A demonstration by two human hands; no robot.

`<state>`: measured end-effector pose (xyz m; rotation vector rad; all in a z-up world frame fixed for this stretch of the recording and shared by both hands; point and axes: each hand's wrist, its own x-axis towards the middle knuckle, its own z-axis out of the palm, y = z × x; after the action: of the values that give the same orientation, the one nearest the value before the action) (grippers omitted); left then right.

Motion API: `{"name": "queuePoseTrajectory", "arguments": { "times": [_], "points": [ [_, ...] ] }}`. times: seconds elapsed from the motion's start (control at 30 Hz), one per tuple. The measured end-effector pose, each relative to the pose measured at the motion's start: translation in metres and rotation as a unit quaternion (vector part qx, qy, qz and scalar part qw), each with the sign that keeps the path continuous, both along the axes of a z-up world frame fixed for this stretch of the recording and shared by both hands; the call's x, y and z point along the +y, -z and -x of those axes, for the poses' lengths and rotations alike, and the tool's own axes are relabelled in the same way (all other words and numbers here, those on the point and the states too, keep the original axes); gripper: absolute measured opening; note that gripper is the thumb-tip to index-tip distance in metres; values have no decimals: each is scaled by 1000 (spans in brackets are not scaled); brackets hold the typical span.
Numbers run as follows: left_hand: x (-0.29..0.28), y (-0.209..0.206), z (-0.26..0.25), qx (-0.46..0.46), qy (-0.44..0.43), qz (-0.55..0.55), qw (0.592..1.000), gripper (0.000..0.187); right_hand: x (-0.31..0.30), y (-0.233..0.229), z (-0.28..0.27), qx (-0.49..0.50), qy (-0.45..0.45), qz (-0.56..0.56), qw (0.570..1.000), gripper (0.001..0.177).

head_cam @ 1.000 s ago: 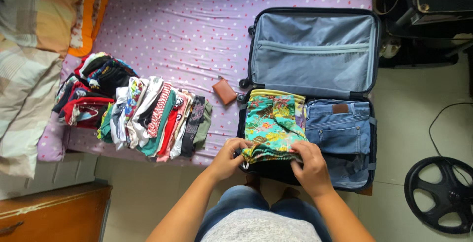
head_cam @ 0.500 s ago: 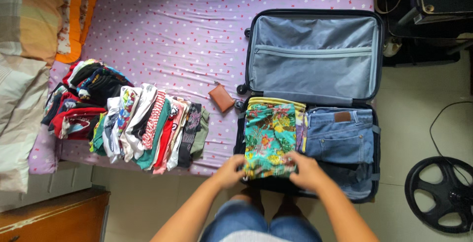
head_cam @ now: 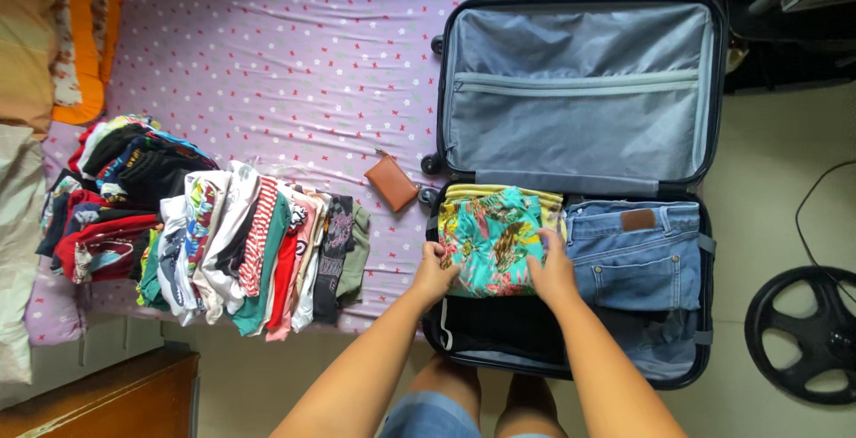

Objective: The person packs an open suitcase on a bed, placing folded jeans, shirts, and a patterned pouch into it, and folds a green shirt and a dark garment on the bed before laying them into the suitcase. They continue transferring folded clothes one at a time from the bed pile into the suitcase.

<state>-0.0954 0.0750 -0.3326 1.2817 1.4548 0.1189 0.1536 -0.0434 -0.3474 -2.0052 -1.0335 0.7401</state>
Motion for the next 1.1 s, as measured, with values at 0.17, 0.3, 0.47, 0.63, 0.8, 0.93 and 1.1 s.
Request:
{"name": "queuePoseTrajectory", "arguments": {
  "times": [0.17,0.3,0.47,0.63,0.8,0.93,1.1],
  "points": [
    [-14,17,19,-82,-26,-259,962,33,-18,-12,-3,-37,6,18,999,33],
    [-30,32,22,17,-15,-131,991,52,-27,17,-1,7,25,117,993,52],
    [-32,36,-1,180,53,20,982,72,-18,50,-3,23,29,188,981,68],
    [-32,37,11,126,-11,84,988,55,-20,40,7,89,28,244,965,64],
    [-32,25,14,-145,-128,174,966,40,-25,13,19,300,101,259,913,27],
    [-35,-44,10,-193,-215,277,917,33,-36,-31,28,390,134,149,899,41],
    [-70,-139,-3,-104,-140,263,949,52,-105,-117,-1,473,149,162,853,82]
  ]
}}
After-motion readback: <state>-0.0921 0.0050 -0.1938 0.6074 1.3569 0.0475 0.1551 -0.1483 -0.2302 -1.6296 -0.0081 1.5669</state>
